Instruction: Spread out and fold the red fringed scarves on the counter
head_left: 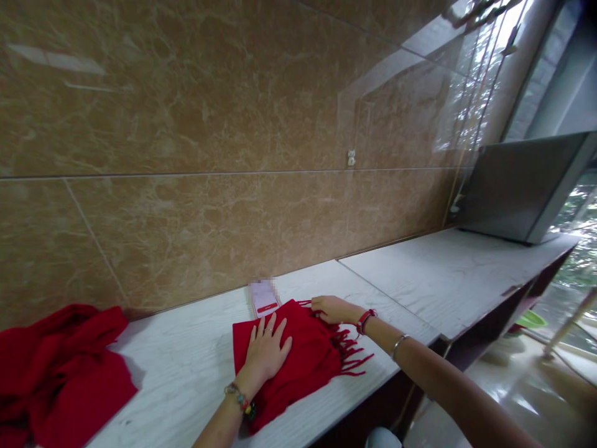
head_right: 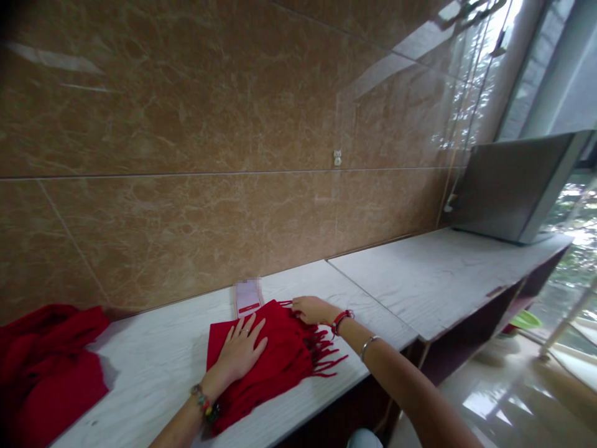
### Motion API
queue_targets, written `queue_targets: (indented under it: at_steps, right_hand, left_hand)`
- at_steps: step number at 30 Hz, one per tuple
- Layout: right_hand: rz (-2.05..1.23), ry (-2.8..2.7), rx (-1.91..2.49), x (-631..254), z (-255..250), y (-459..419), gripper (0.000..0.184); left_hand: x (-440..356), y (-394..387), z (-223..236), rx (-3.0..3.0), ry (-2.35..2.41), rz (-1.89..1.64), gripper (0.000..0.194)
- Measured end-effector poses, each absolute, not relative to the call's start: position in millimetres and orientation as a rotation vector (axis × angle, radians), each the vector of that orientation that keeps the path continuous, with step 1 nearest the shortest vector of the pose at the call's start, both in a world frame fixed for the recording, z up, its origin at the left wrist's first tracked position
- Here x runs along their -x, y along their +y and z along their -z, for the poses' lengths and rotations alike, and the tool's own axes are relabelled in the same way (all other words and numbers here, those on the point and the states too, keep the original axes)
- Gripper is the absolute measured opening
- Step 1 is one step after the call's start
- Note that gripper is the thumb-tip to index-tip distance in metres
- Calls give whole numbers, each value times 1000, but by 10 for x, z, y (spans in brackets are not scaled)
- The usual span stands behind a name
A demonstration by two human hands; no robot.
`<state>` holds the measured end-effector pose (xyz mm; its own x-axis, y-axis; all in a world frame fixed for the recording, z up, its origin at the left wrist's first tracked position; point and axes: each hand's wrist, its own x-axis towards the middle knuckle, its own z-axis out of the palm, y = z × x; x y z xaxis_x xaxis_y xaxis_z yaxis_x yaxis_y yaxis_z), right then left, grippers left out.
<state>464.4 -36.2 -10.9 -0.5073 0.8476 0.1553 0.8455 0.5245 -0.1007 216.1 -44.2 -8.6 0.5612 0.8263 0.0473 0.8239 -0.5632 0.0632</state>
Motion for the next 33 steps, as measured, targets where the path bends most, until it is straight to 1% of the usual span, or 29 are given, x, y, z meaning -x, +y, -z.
queue_targets:
  at_steps: [3, 5, 7, 9, 12, 14, 16, 20, 23, 25, 27, 29, 31, 33]
  right_hand:
    - [1, -2477, 1639, -4959, 2, -483, 21]
    - [44, -2408, 1682, -5060, -100, -542, 21]
    - [84, -2346, 1643, -5015, -184, -553, 22]
    - [83, -2303, 1495, -4841, -208, -503, 27]
    - [-24, -2329, 1317, -4503, -100, -344, 34]
    - [-82, -2364, 1371, -4360, 34, -241, 34]
    - [-84, -2349, 1463, -4358, 166, -189, 30]
    - [-13, -2218, 1611, -4754, 285, -274, 25]
    - [28, -2106, 1689, -5093, 220, -396, 24]
    - [57, -2038, 1706, -5144, 128, -460, 26]
    - [46, -1994, 1624, -4999, 20, -522, 26]
    - [-58, -2011, 1392, -4705, -82, -612, 26]
    - [-215, -2185, 1189, -4384, -159, -734, 29]
    - [-285, -2385, 1112, -4171, -185, -858, 27]
  left_hand:
    - [-2170, -435, 76, -2755, 1459, -126, 52]
    - [-2178, -430, 81, -2757, 1455, -137, 53]
    - [-2182, -427, 88, -2755, 1448, -145, 53]
    - [-2182, -429, 89, -2753, 1443, -149, 53]
    - [-2178, -443, 72, -2748, 1448, -150, 53]
    - [-2174, -453, 55, -2744, 1449, -144, 53]
    - [-2169, -461, 40, -2743, 1439, -138, 53]
    - [-2164, -463, 31, -2742, 1430, -130, 52]
    - [-2166, -453, 46, -2737, 1438, -141, 52]
    - [-2169, -444, 61, -2735, 1438, -154, 52]
    - [-2170, -436, 74, -2738, 1435, -161, 52]
    - [-2170, -430, 83, -2745, 1435, -162, 52]
    - [-2170, -428, 83, -2754, 1433, -160, 52]
    - [-2173, -430, 78, -2765, 1439, -148, 51]
